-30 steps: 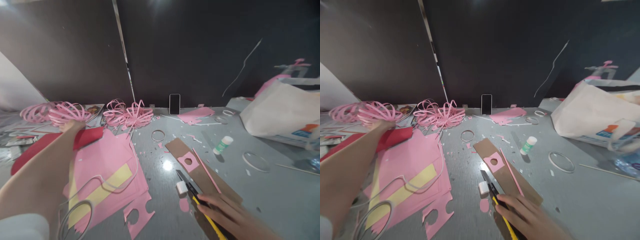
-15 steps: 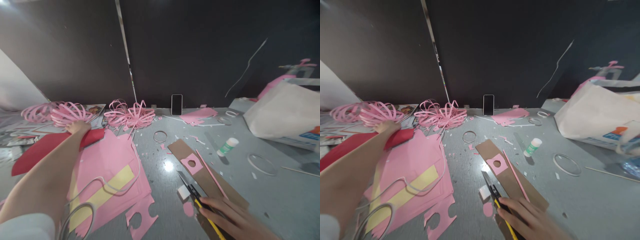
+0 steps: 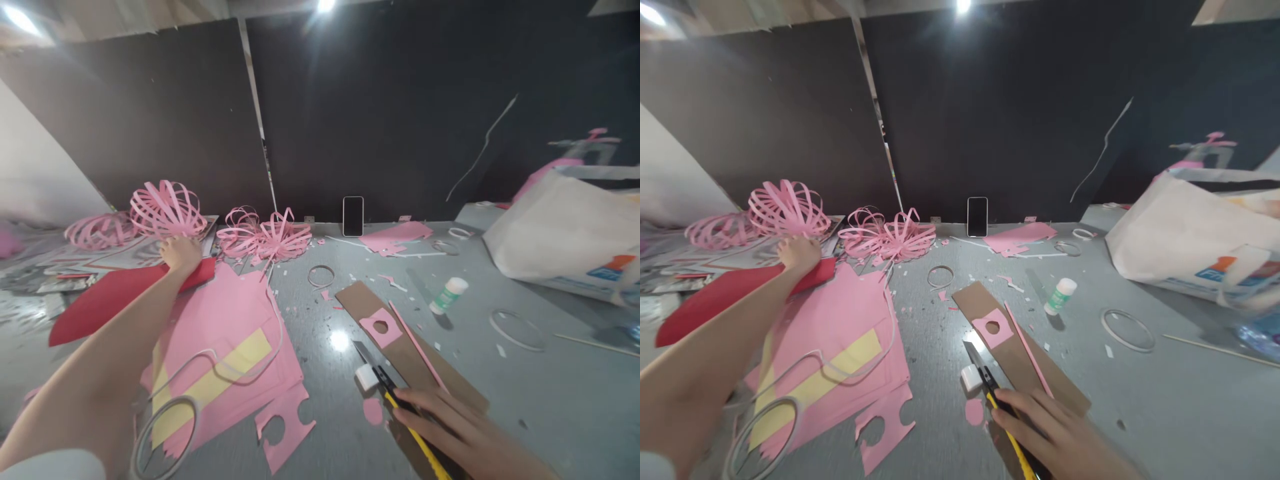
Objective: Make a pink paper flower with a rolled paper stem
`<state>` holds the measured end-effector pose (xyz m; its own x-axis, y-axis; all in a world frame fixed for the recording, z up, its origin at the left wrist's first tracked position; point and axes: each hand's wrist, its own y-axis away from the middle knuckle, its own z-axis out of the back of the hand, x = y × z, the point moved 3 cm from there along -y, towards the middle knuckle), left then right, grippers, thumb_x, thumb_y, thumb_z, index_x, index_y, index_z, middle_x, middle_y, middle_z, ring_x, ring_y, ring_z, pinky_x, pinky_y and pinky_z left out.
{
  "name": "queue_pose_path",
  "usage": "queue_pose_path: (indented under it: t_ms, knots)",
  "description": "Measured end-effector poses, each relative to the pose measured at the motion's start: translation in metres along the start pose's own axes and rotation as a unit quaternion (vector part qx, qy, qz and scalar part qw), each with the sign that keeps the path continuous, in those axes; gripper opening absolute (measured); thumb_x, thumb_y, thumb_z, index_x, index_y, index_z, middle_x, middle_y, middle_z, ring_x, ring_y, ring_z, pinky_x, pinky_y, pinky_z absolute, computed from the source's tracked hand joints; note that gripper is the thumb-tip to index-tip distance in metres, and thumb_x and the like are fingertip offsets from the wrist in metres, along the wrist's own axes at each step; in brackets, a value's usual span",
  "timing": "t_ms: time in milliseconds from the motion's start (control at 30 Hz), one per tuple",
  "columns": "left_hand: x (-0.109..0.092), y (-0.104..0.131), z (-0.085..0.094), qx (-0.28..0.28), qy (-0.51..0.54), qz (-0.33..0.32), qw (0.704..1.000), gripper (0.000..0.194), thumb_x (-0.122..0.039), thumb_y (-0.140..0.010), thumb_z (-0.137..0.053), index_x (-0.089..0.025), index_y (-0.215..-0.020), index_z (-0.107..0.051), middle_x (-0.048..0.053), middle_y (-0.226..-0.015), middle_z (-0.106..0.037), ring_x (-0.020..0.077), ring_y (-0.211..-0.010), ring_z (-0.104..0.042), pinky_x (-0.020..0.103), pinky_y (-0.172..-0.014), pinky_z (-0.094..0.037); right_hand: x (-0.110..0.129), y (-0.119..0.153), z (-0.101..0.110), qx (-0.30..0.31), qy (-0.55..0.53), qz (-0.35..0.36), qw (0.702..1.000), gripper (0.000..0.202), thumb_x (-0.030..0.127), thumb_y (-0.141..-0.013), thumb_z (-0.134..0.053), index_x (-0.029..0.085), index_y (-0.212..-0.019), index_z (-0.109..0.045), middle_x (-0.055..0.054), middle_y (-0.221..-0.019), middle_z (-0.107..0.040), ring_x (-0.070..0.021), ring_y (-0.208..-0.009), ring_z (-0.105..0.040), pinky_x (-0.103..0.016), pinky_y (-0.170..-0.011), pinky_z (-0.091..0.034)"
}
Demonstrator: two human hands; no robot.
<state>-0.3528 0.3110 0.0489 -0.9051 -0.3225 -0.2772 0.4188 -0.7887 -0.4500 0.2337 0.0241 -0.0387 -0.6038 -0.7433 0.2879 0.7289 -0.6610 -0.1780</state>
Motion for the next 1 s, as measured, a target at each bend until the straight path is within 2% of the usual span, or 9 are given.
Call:
queue_pose_path:
  t_ms: [67,133,300,367,433,600,800,900,1000]
  knots:
    - [-0.002,0.004,0.001,-0.028,-0.005,0.025,0.999,0.032,-0.018,-0.103,-0.047,0.01,-0.114,-0.056,0.028,-0.117,-0.063,0.0391,-0.12,-0.052,0.059,-0.106,-0.044,0.0,0.0,0.0,0.008,-0.01,-0.009,1.0,0.111,-0.008,-0.068,-0.05,0.043,-0.167,-0.048,0.0,-0.16,-0.064,-0.0286,-0.14,-0.068,-0.044,-0.11,-0.065]
    - [-0.006,0.01,0.004,-0.047,0.001,0.022,0.999,0.03,-0.021,-0.105,-0.047,0.006,-0.114,-0.057,0.027,-0.119,-0.063,0.0355,-0.116,-0.054,0.053,-0.105,-0.046,-0.001,0.001,-0.001,0.012,-0.015,-0.015,1.0,0.109,-0.01,-0.07,-0.048,0.041,-0.166,-0.052,-0.002,-0.162,-0.062,-0.027,-0.144,-0.065,-0.043,-0.114,-0.061]
    - [-0.024,0.033,0.015,-0.083,0.023,-0.031,0.996,0.012,-0.022,-0.102,-0.051,-0.012,-0.099,-0.058,0.02,-0.112,-0.065,0.0321,-0.11,-0.057,0.048,-0.103,-0.047,-0.001,0.002,-0.004,0.012,-0.025,-0.011,1.0,0.112,-0.013,-0.066,-0.047,0.037,-0.166,-0.051,-0.006,-0.166,-0.058,-0.0281,-0.149,-0.059,-0.047,-0.121,-0.055]
    - [-0.034,0.049,0.022,-0.112,0.055,-0.081,0.989,0.008,-0.02,-0.099,-0.051,-0.019,-0.092,-0.054,0.017,-0.107,-0.064,0.0328,-0.109,-0.058,0.048,-0.103,-0.047,0.0,0.0,-0.005,0.018,-0.027,-0.014,0.999,0.11,-0.013,-0.066,-0.049,0.036,-0.165,-0.052,-0.007,-0.166,-0.057,-0.029,-0.149,-0.058,-0.048,-0.12,-0.056]
    - [-0.047,0.07,0.031,-0.142,0.105,-0.147,0.973,0.011,-0.018,-0.097,-0.051,-0.022,-0.088,-0.049,0.015,-0.104,-0.062,0.0332,-0.108,-0.059,0.049,-0.102,-0.047,0.001,-0.002,-0.005,0.024,-0.028,-0.014,0.999,0.108,-0.013,-0.066,-0.05,0.035,-0.162,-0.055,-0.008,-0.165,-0.057,-0.0293,-0.149,-0.058,-0.046,-0.117,-0.057]
    - [-0.084,0.142,0.053,-0.15,0.19,-0.224,0.944,0.017,-0.022,-0.099,-0.054,-0.027,-0.086,-0.044,0.009,-0.095,-0.059,0.0308,-0.102,-0.059,0.048,-0.098,-0.048,0.007,-0.008,0.0,0.008,-0.008,-0.001,1.0,0.096,-0.013,-0.069,-0.049,0.029,-0.155,-0.06,-0.012,-0.159,-0.06,-0.0297,-0.146,-0.059,-0.046,-0.111,-0.06]
    - [-0.129,0.23,0.07,-0.113,0.275,-0.283,0.912,0.012,-0.021,-0.101,-0.052,-0.026,-0.091,-0.049,0.007,-0.094,-0.06,0.0274,-0.093,-0.06,0.041,-0.085,-0.049,0.016,-0.011,0.006,-0.016,0.004,0.026,1.0,0.081,-0.012,-0.075,-0.052,0.021,-0.148,-0.063,-0.017,-0.154,-0.062,-0.0306,-0.142,-0.063,-0.048,-0.109,-0.061]
    - [-0.144,0.264,0.073,-0.087,0.289,-0.317,0.899,0.01,-0.02,-0.102,-0.05,-0.025,-0.093,-0.052,0.008,-0.096,-0.062,0.0268,-0.093,-0.061,0.041,-0.085,-0.05,0.017,-0.011,0.008,-0.028,0.005,0.03,0.999,0.08,-0.011,-0.075,-0.055,0.021,-0.148,-0.064,-0.017,-0.152,-0.064,-0.031,-0.14,-0.065,-0.048,-0.109,-0.061]
    - [-0.152,0.289,0.072,-0.052,0.3,-0.323,0.896,0.013,-0.021,-0.104,-0.048,-0.025,-0.093,-0.052,0.008,-0.094,-0.063,0.0262,-0.091,-0.063,0.04,-0.084,-0.051,0.017,-0.011,0.009,-0.032,0.006,0.036,0.999,0.08,-0.01,-0.075,-0.059,0.023,-0.148,-0.065,-0.016,-0.153,-0.064,-0.0312,-0.141,-0.064,-0.047,-0.109,-0.061]
